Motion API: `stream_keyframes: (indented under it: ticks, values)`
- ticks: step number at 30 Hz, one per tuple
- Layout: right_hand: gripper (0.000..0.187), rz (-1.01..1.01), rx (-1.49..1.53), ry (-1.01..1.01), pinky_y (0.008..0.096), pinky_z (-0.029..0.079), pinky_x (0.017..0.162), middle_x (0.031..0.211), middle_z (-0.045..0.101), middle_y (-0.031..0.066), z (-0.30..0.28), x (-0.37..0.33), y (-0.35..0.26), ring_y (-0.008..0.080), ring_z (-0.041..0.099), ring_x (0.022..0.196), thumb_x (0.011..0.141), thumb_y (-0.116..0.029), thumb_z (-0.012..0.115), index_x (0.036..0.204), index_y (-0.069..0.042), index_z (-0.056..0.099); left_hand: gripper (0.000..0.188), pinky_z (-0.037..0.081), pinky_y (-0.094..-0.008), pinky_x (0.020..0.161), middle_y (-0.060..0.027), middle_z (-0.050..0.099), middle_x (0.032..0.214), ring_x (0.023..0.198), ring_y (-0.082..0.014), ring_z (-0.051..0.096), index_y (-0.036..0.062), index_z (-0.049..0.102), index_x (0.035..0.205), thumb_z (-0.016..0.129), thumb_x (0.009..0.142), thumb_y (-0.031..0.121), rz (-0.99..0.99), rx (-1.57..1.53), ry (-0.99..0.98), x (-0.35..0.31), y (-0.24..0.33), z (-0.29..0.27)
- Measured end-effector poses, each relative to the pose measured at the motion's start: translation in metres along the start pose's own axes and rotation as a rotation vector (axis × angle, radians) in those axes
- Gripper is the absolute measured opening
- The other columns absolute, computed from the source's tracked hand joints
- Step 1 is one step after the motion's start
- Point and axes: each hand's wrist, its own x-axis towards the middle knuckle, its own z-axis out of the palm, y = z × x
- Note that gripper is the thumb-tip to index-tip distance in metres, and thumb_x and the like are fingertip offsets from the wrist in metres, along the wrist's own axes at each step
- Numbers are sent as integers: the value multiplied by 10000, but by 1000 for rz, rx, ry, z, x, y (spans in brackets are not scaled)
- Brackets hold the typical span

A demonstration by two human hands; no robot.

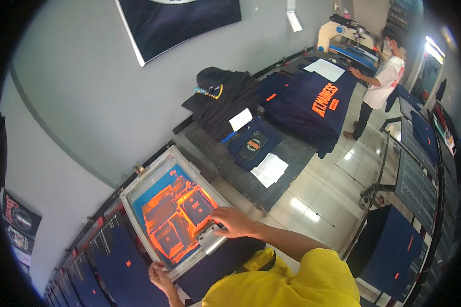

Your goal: The person performs manual screen printing by spreading ink across a mesh frame over a series of fabric boards and then moving the frame to the next station along the line.

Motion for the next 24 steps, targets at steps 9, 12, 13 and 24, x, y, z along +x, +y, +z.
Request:
stream_keyframes:
  ticks: [9, 12, 13, 24]
  values:
    - [654, -400, -408, -345, 427, 417, 1045, 1355, 574, 35, 7, 11, -14, 250, 503, 1242, 748, -209, 737, 1365, -104, 545, 452, 420, -223, 496, -162, 718, 935, 605, -140, 610, -34, 613, 1228, 400, 1082, 337, -926, -557, -834, -75, 62, 79]
    - [606, -319, -340, -298, 410, 408, 1052, 1304, 612, 75, -3, 35, -20, 268, 535, 1207, 765, -235, 724, 1330, -93, 558, 489, 354, -208, 449, -153, 697, 899, 585, -115, 542, -40, 587, 1229, 376, 1090, 378, -1013, -721, -770, -77, 71, 100]
    - [541, -337, -322, -230, 431, 450, 972, 1230, 607, 61, -3, 37, -21, 249, 561, 1153, 718, -204, 785, 1212, -98, 591, 494, 351, -209, 459, -148, 692, 887, 579, -112, 517, -39, 578, 1243, 374, 1091, 385, -1021, -748, -755, -71, 76, 105]
    - [426, -237, -426, -76, 410, 460, 877, 1114, 640, 13, 1, 81, 7, 241, 600, 1029, 705, -202, 811, 1072, -94, 623, 311, 263, -218, 435, 15, 399, 677, 524, -79, 341, 41, 518, 993, 419, 1092, 319, -1217, -960, -586, -78, 62, 112]
